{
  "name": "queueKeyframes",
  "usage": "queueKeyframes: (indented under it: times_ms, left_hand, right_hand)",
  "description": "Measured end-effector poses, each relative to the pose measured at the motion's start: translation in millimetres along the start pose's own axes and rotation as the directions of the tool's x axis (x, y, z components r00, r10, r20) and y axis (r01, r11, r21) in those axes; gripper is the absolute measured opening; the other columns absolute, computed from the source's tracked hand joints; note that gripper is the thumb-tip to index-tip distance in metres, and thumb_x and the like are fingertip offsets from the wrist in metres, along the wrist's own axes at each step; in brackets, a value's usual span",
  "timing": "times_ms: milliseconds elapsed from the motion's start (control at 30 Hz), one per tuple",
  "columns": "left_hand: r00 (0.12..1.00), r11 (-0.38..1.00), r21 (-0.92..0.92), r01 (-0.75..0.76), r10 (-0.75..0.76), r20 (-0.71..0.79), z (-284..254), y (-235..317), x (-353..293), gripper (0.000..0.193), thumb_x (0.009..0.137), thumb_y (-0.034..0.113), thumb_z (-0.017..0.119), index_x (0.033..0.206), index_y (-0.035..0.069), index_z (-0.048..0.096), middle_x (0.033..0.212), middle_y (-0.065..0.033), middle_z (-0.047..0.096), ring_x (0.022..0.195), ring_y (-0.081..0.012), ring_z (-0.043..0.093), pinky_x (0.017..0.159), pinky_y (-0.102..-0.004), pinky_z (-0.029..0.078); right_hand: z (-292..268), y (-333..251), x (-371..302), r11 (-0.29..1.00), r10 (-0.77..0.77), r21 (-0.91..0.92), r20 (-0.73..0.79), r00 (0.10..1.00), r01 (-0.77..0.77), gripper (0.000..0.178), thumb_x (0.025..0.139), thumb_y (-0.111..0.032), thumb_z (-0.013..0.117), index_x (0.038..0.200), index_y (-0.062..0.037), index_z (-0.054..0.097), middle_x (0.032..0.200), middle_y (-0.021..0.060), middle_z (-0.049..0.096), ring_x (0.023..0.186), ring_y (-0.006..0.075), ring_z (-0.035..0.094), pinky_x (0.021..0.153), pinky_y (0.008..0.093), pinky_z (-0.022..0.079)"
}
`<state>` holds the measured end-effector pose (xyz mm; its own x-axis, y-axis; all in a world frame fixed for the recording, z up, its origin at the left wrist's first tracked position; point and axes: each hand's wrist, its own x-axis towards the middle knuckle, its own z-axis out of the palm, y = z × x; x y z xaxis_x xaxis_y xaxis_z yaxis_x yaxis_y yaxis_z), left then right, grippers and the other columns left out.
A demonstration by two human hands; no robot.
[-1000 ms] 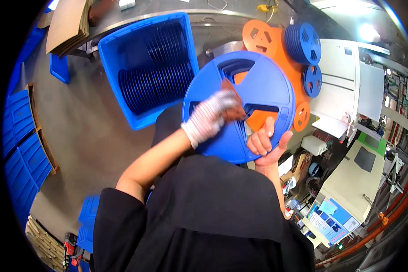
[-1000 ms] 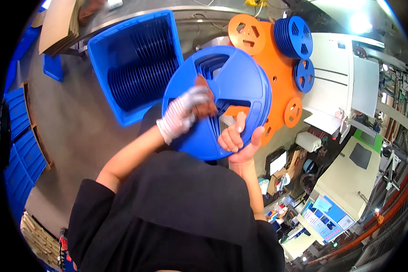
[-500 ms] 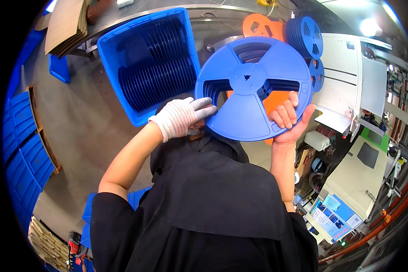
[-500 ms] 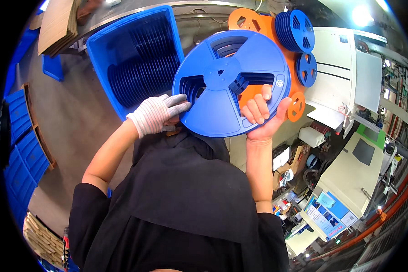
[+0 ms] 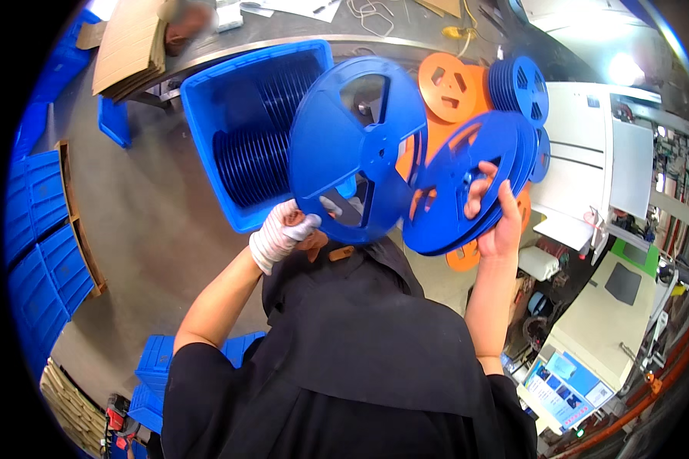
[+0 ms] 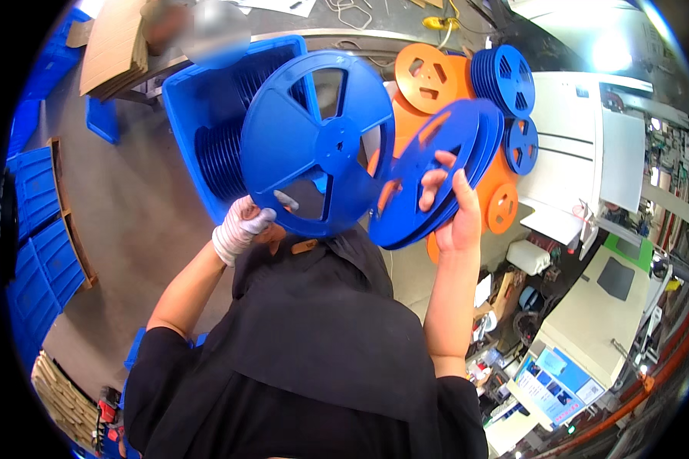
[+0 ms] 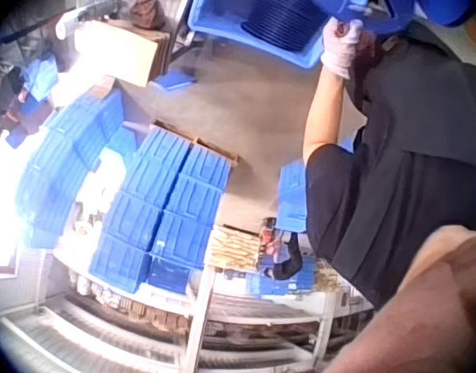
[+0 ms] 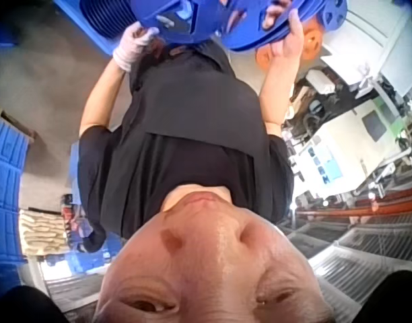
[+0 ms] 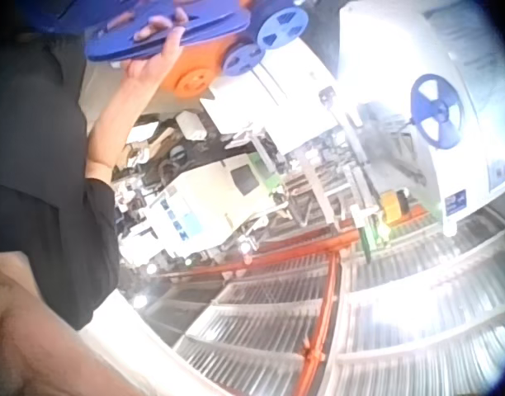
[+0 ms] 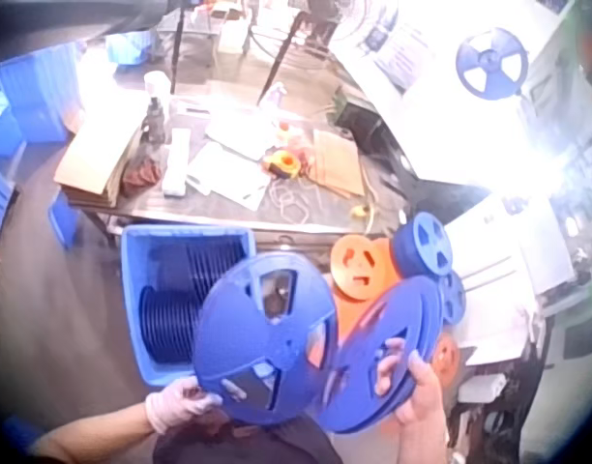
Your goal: The person picks up blue plastic spools from a table and places them into a blue plastic bin. The person handles the spools one at a time, stacking them vertically inside the bin. The task involves repetitive picking and placing of identical spools.
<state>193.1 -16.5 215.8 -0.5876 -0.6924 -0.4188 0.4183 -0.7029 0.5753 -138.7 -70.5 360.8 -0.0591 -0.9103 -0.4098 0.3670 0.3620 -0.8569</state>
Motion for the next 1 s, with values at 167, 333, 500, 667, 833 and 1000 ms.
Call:
queueKeyframes:
  times_ms: [167, 333, 500, 667, 833, 1000]
  left_hand:
    - [0.994, 0.969, -0.219, -0.113, 0.110, -0.027, -39, -22, -10, 0.043, 0.086, 0.031, 0.068, 0.115, 0.000, 0.058, 0.113, -0.0202, 0.061, 0.102, -0.0259, 0.061, 0.089, -0.0385, 0.049]
    - [0.993, 0.947, -0.302, -0.112, 0.101, -0.052, -51, -29, -18, 0.046, 0.084, 0.030, 0.071, 0.115, -0.001, 0.058, 0.113, -0.0197, 0.061, 0.106, -0.0279, 0.060, 0.093, -0.0415, 0.048]
    - [0.981, 0.939, -0.298, -0.171, 0.134, -0.142, -62, -32, -26, 0.046, 0.084, 0.028, 0.070, 0.116, -0.002, 0.057, 0.112, -0.0192, 0.062, 0.110, -0.0288, 0.058, 0.095, -0.0424, 0.047]
    - [0.898, 0.939, -0.190, -0.285, 0.193, -0.395, -92, -27, -37, 0.035, 0.088, 0.019, 0.065, 0.115, -0.003, 0.056, 0.112, -0.0189, 0.061, 0.111, -0.0268, 0.057, 0.095, -0.0407, 0.047]
    - [0.695, 0.980, 0.046, -0.193, 0.169, -0.699, -113, -19, -4, 0.012, 0.093, 0.010, 0.057, 0.099, 0.001, 0.056, 0.059, -0.0075, 0.054, 0.045, -0.0163, 0.049, 0.042, -0.0326, 0.041]
    - [0.611, 0.967, 0.246, -0.067, 0.235, -0.756, -192, -46, 41, 0.013, 0.093, 0.011, 0.056, 0.102, 0.001, 0.058, 0.066, -0.0062, 0.057, 0.050, -0.0171, 0.053, 0.046, -0.0315, 0.043]
  right_hand:
    - [-13, 20, -7, 0.990, 0.058, -0.112, -0.221, 0.974, -0.084, 0.037, 0.098, -0.034, 0.052, 0.121, -0.0048, 0.050, 0.082, 0.0087, 0.063, 0.060, 0.0161, 0.059, 0.053, 0.0285, 0.047]
    - [-28, 32, -11, 0.989, 0.145, 0.008, -0.226, 0.963, -0.147, 0.045, 0.099, -0.045, 0.045, 0.118, -0.0051, 0.052, 0.083, 0.0045, 0.060, 0.068, 0.0148, 0.058, 0.055, 0.0271, 0.046]
    - [-27, 43, -15, 0.984, 0.156, -0.034, -0.326, 0.932, -0.177, 0.046, 0.099, -0.047, 0.044, 0.119, -0.0062, 0.053, 0.108, 0.0060, 0.056, 0.094, 0.0209, 0.061, 0.065, 0.0303, 0.052]
    - [-25, 51, -21, 0.985, 0.139, -0.050, -0.331, 0.933, -0.164, 0.045, 0.099, -0.046, 0.044, 0.119, -0.0062, 0.053, 0.118, 0.0081, 0.054, 0.106, 0.0267, 0.060, 0.070, 0.0341, 0.054]
    - [-35, 64, -28, 0.984, 0.162, -0.012, -0.345, 0.925, -0.176, 0.047, 0.098, -0.047, 0.047, 0.120, -0.0057, 0.053, 0.117, 0.0079, 0.055, 0.109, 0.0280, 0.059, 0.070, 0.0346, 0.053]
    - [-35, 70, -30, 0.983, 0.172, 0.000, -0.357, 0.918, -0.184, 0.049, 0.097, -0.047, 0.049, 0.121, -0.0042, 0.053, 0.115, 0.0081, 0.056, 0.111, 0.0278, 0.058, 0.070, 0.0340, 0.053]
